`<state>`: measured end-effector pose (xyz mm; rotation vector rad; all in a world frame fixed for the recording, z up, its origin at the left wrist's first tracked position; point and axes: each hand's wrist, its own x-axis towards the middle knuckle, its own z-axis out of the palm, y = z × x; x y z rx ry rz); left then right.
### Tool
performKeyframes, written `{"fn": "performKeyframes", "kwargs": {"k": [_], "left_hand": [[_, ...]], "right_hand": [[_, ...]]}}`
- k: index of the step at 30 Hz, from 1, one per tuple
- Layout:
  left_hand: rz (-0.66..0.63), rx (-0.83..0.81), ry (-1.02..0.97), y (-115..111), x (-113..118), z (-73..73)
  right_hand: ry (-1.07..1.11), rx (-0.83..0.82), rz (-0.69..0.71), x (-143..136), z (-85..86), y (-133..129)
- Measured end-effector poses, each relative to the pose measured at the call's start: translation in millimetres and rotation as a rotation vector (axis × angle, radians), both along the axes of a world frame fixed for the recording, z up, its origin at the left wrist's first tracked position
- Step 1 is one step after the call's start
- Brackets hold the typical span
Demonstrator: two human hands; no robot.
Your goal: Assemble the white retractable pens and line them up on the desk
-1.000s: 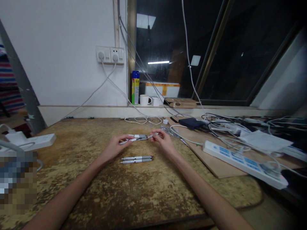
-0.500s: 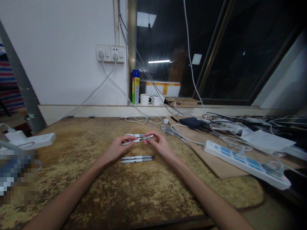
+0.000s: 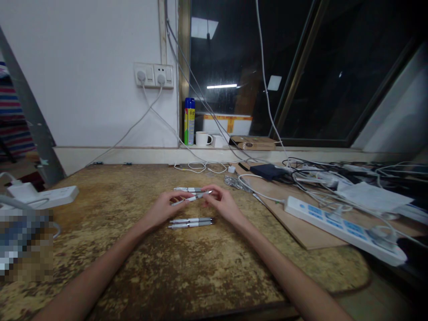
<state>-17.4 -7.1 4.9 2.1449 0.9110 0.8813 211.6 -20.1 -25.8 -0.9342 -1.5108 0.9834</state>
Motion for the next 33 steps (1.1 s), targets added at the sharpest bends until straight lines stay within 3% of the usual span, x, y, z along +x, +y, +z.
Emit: {"fn": "performKeyframes", "kwargs": {"k": [10,15,20,25,29,33], "left_hand": [[-0.006,0.033,0.004,-0.8,1.1,0.1],[0.006,0.033,-0.008,-1.7,1.0,2.3],[0.014,0.038,0.01,-3.5,1.6,2.9],[0.007,0.04,-0.01,-3.6,2.2,2.5],[-0.009,0.068,-0.001,-2.3,2.8,0.9],[-0.012,0.06,-0.005,-1.3,2.4,0.0]], "right_hand": [[-0.184,0.003,-0.067,0.7,1.9,-3.3],[-0.192,0.136,-0.019,0.8,4.7,-4.6],[-0.168,0.02,0.032,0.0,1.9,-4.6],[-0.184,0.092,-0.002,0.2,4.3,-5.0],[-0.167,-0.014,0.048,0.5,3.8,-4.4],[-0.166,0.079,0.008,0.7,3.1,-3.9]]}}
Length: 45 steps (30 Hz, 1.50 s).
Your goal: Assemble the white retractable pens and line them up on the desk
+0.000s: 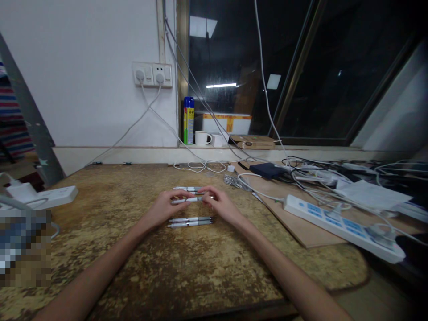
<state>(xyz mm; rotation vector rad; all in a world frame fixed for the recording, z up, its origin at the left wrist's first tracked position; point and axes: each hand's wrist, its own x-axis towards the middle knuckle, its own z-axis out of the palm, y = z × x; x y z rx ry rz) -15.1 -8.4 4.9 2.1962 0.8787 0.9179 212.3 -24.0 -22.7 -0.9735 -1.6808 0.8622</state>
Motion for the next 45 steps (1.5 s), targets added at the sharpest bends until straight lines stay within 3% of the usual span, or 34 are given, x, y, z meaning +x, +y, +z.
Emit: {"fn": "performKeyframes", "kwargs": {"k": [6,11,16,21,26,31,37,41,45], "left_hand": [[-0.011,0.008,-0.001,0,-1,1.1],[-0.012,0.004,0.0,1,-1,0.8],[-0.031,0.02,0.006,1,0,0.0],[-0.029,0.01,-0.008,1,0,-0.6],[-0.026,-0.011,-0.005,3,1,-2.7],[-0.033,-0.075,-0.044,5,2,-4.9],[-0.003,-0.109,-0.113,3,1,-0.5],[0.119,-0.194,-0.196,5,2,1.9],[0.172,-0.319,-0.345,7,5,-0.5]], "right_hand": [[-0.015,-0.072,0.038,0,0.7,-2],[-0.033,0.032,0.002,0,3.7,-4],[-0.034,-0.056,0.056,0,2.8,-4],[-0.049,0.056,0.014,0,6.5,-6],[-0.048,0.003,0.035,-1,6.4,-7],[-0.066,0.056,-0.001,-1,7.9,-9],[0.037,-0.006,0.096,-2,10.8,-10],[0.147,-0.078,0.16,-5,9.7,-8],[0.092,-0.126,0.279,-6,10.7,-10]]}}
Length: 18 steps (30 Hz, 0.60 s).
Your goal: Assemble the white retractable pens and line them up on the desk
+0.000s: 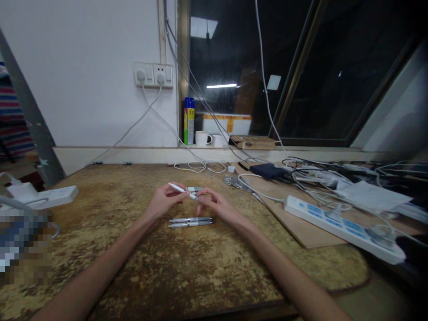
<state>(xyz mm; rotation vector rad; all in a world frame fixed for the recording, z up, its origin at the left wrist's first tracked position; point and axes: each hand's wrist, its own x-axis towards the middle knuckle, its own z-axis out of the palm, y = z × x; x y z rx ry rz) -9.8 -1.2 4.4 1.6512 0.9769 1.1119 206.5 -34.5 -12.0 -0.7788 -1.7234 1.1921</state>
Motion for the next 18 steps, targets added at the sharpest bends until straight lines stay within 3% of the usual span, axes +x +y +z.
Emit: {"fn": "performKeyframes", "kwargs": {"k": [2,7,11,14,18], "left_hand": [[-0.023,-0.01,-0.052,-1,2,-0.5],[-0.194,0.064,0.093,-9,8,3.2],[-0.293,0.123,0.149,-12,12,2.2],[-0.28,0.144,0.134,-11,14,-0.9],[-0.145,0.122,0.029,-3,10,-6.4]], "right_hand": [[-0.036,0.018,0.003,1,1.6,0],[0.031,0.124,-0.205,0,5.1,3],[0.104,0.171,-0.215,-13,4.4,8],[0.19,0.142,-0.216,-25,8.4,12],[0.46,0.006,-0.241,-32,27.7,22]]}}
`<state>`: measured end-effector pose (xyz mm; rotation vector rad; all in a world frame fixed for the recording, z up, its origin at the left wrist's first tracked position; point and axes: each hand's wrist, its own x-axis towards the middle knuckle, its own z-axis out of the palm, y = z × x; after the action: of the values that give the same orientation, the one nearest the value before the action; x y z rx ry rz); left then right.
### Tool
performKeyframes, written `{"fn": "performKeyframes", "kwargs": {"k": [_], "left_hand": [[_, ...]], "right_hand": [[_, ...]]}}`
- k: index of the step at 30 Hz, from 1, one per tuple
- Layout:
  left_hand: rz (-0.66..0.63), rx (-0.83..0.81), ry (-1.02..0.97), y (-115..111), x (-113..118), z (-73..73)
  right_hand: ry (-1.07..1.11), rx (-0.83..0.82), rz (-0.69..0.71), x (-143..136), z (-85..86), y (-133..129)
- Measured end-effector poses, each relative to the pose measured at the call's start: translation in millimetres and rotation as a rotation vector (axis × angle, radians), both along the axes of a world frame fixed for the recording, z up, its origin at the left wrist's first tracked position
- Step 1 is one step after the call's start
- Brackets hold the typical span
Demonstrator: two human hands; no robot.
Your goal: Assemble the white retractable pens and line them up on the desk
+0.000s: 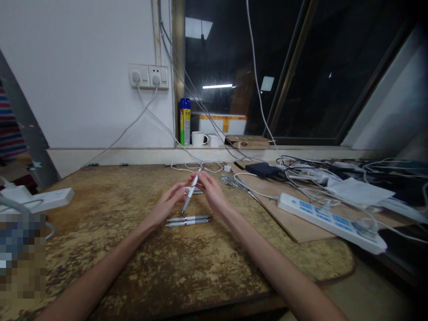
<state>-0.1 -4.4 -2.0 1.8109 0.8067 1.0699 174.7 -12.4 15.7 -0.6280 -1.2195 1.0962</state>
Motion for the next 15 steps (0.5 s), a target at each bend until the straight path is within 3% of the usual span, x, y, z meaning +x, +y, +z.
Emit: {"fn": "performKeyframes", "kwargs": {"k": [5,11,15], "left_hand": [[0.187,0.062,0.041,17,-17,-9.6],[0.241,0.211,0.263,18,-28,-12.2],[0.251,0.26,0.399,16,-29,-13.1]], "right_hand": [[0.374,-0.126,0.08,5,19.8,11],[0.495,-0.189,0.168,23,10.5,7],[0.565,-0.169,0.145,34,11.2,5]]}}
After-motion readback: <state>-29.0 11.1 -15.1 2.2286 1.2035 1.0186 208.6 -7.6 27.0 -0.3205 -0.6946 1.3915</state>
